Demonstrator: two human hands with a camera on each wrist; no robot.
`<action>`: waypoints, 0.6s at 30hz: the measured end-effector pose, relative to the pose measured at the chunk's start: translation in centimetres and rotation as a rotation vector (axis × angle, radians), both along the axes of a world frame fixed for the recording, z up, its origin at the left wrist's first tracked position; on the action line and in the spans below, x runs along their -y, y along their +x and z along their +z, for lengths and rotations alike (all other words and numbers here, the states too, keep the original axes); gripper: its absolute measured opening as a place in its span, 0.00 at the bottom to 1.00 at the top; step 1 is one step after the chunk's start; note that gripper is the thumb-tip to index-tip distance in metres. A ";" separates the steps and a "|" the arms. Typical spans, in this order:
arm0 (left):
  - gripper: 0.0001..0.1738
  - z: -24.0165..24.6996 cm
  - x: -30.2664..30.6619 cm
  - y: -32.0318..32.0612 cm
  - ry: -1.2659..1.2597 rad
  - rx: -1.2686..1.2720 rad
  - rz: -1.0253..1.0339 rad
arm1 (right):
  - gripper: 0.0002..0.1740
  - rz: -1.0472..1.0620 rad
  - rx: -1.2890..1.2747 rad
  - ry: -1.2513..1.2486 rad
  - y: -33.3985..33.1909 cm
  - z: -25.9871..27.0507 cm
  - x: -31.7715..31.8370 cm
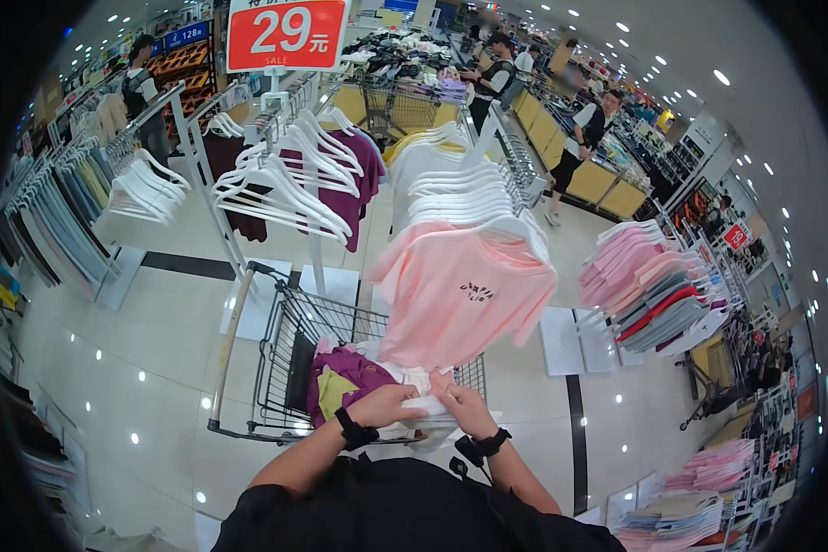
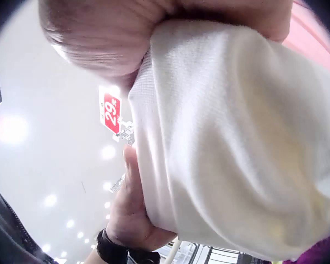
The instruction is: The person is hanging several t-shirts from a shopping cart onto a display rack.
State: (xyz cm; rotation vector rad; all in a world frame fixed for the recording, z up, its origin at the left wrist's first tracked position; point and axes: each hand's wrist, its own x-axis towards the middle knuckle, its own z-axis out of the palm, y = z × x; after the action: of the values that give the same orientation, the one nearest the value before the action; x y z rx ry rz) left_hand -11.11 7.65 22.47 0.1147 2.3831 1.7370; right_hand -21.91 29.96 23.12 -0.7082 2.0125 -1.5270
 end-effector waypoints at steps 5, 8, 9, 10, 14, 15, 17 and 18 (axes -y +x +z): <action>0.16 -3.7 5.0 2.0 -0.526 -0.027 0.120 | 0.08 0.230 -0.479 0.337 1.6 -1.1 0.7; 0.14 -2.8 6.5 3.0 -0.615 -0.070 0.265 | 0.08 0.097 -0.464 0.498 3.1 1.0 1.9; 0.14 -2.1 6.7 3.2 -0.618 -0.067 0.264 | 0.07 -0.021 -0.477 0.570 3.3 1.0 2.1; 0.13 -1.3 6.7 3.4 -0.540 -0.194 0.356 | 0.06 -0.141 -0.488 0.644 3.6 1.0 2.2; 0.10 3.0 8.7 3.3 -0.422 -0.420 0.609 | 0.05 -0.416 -0.588 0.607 2.4 1.4 2.0; 0.07 1.9 9.8 2.6 -0.261 -0.378 0.626 | 0.05 -0.422 -0.581 0.608 2.2 1.8 2.1; 0.07 3.2 11.6 1.9 -0.282 -0.348 0.580 | 0.07 -0.548 -0.623 0.573 1.8 2.8 2.5; 0.07 3.8 12.2 1.6 -0.299 -0.323 0.544 | 0.07 -0.553 -0.619 0.572 1.6 2.5 2.6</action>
State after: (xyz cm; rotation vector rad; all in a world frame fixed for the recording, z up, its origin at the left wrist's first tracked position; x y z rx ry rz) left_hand -9.55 -4.58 26.23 -0.3554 3.1048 1.6204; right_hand -20.31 27.41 25.66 -0.4241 3.1268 -0.9233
